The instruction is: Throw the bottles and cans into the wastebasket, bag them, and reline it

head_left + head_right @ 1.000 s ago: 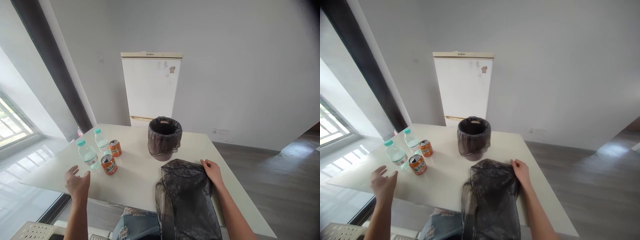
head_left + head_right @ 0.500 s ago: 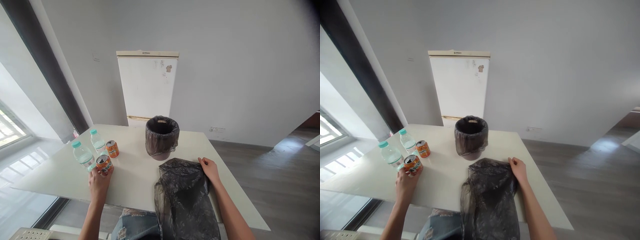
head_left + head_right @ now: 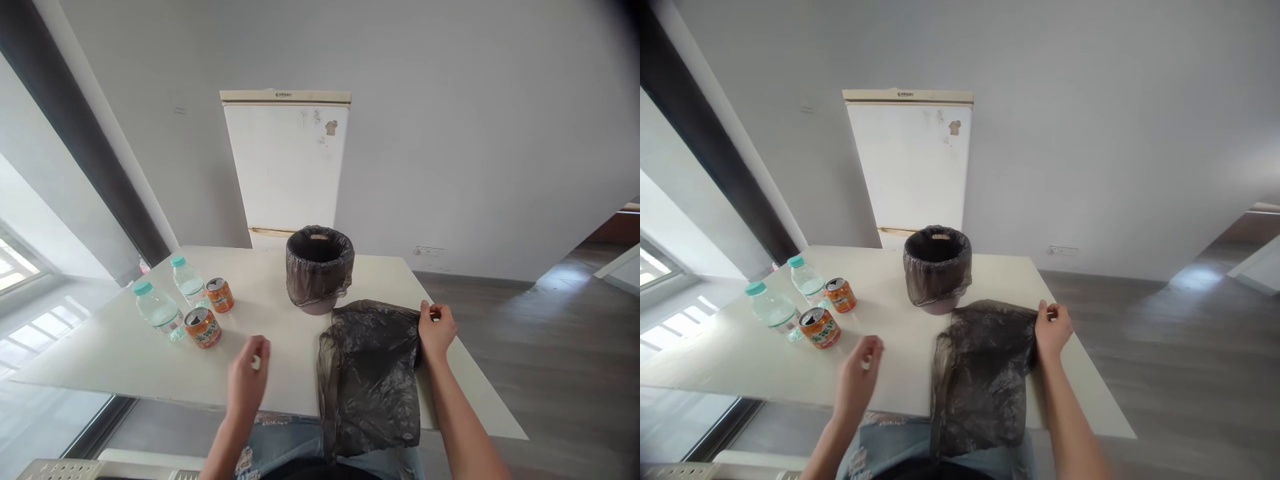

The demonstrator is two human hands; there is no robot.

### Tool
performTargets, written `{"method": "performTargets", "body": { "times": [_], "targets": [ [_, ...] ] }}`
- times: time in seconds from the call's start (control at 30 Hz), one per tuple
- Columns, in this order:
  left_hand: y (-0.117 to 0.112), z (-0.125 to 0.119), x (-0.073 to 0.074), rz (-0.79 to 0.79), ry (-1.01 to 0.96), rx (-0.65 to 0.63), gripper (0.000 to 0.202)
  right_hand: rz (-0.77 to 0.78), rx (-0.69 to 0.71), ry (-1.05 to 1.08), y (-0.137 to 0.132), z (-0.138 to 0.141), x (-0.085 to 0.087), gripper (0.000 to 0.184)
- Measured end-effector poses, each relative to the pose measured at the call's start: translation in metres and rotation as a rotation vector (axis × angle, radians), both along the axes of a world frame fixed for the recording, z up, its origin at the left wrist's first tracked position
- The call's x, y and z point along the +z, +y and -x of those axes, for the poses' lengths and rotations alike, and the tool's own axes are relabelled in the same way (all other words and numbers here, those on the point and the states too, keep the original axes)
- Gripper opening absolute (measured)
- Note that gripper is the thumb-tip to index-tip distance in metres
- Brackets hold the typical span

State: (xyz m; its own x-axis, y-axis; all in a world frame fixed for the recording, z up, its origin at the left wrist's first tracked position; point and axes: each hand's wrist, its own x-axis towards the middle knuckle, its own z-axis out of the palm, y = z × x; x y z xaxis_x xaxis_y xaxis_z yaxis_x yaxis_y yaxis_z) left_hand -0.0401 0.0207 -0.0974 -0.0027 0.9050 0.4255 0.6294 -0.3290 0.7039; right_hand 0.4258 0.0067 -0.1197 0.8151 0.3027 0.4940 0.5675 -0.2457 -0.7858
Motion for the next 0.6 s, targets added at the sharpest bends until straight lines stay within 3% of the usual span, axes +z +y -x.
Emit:
{"method": "performTargets", "body": {
  "times": [0.13,0.2,0.27,0.37,0.43,0.5,0.53,0.6],
  "targets": [
    [-0.033,-0.053,0.0,0.228,0.019,-0.378,0.023,-0.058,-0.015,-0.203,-0.006,0.006,0.023,0.029],
    [-0.042,-0.065,-0.003,0.243,0.047,-0.497,0.038,-0.011,0.04,-0.34,-0.02,0.021,0.045,0.027],
    [-0.043,-0.07,-0.006,0.239,0.098,-0.614,0.044,0.144,0.277,-0.354,-0.044,0.049,0.068,0.025],
    [-0.039,-0.071,-0.011,0.181,0.203,-0.731,0.039,0.437,0.839,-0.186,-0.088,0.109,0.086,0.03],
    [-0.036,-0.07,-0.012,0.131,0.242,-0.738,0.034,0.587,1.129,-0.325,-0.114,0.147,0.079,0.051],
    [-0.036,-0.068,-0.011,0.099,0.232,-0.744,0.026,0.691,1.256,-0.517,-0.131,0.169,0.058,0.072],
    [-0.037,-0.066,-0.009,0.087,0.217,-0.761,0.023,0.746,1.271,-0.589,-0.138,0.173,0.046,0.066],
    [-0.04,-0.061,-0.003,0.071,0.174,-0.838,0.021,0.765,1.202,-0.68,-0.148,0.168,0.023,0.028]
  ]
}}
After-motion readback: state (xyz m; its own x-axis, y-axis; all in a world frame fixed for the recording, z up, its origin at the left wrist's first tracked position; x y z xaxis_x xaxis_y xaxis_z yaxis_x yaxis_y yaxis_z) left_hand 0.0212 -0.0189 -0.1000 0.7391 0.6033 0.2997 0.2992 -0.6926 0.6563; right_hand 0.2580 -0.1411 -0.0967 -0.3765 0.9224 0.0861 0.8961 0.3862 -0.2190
